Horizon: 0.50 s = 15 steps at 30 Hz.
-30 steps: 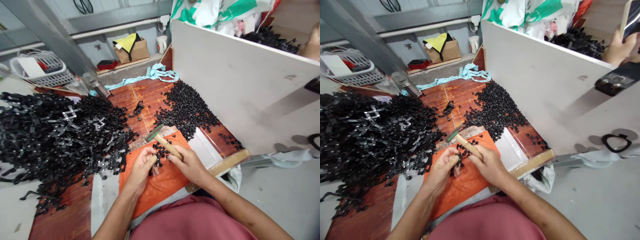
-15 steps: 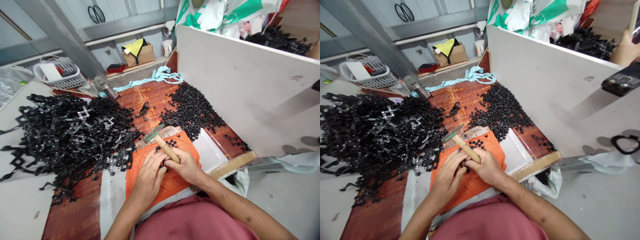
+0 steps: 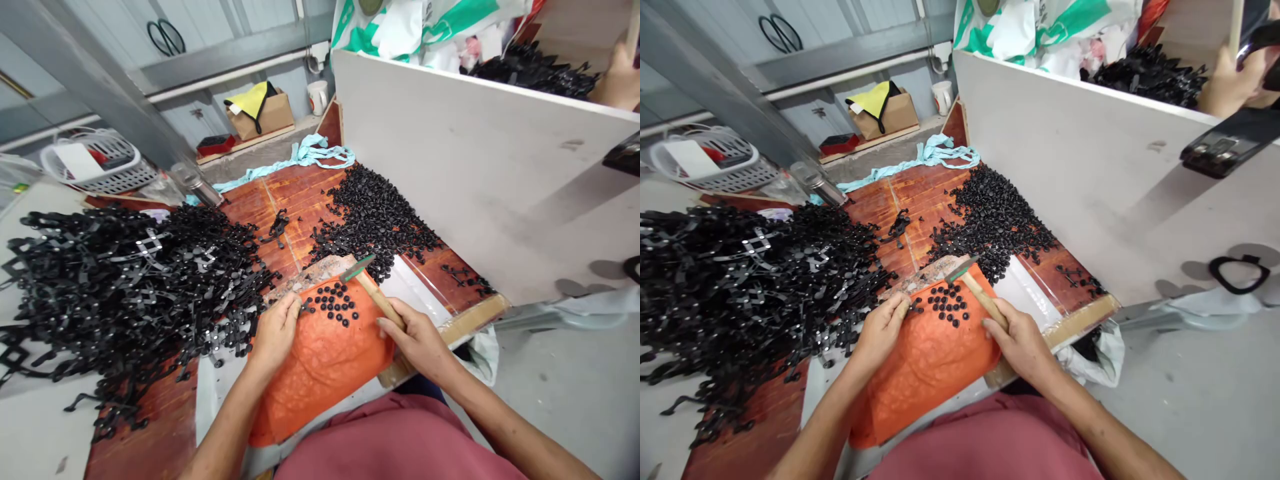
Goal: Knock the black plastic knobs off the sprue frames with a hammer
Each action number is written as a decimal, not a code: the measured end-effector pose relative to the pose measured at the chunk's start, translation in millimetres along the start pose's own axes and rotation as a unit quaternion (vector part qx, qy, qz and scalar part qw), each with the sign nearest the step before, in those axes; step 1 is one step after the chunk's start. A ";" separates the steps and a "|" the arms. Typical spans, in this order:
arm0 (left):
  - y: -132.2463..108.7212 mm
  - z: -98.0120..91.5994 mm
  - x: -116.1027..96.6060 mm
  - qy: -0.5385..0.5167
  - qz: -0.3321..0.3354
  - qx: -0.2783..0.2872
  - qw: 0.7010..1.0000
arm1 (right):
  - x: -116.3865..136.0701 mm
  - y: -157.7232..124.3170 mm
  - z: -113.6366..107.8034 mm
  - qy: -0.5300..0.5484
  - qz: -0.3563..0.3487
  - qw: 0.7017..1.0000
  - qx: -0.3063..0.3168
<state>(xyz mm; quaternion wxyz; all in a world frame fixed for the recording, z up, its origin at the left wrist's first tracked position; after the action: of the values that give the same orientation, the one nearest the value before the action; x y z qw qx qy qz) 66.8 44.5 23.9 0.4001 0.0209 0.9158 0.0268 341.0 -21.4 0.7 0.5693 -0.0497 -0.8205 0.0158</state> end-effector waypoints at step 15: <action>15.2 19.2 9.2 0.113 0.030 0.038 0.992 | -34.2 -7.5 -1.1 -0.011 0.047 0.999 0.008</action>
<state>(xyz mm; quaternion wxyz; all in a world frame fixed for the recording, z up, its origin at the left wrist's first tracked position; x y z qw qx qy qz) 74.9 60.9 5.1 0.2919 0.0604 0.9545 0.0066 353.5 -32.3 -30.2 0.5591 -0.0831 -0.8234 0.0498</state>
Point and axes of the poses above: each hand's wrist, its own y-axis towards the middle knuckle, its own z-axis out of the palm, x = y × z, the point moved 3 cm from there along y, towards the middle knuckle, and after that the axes turned 9 degrees about -x, right-handed, at the moved point
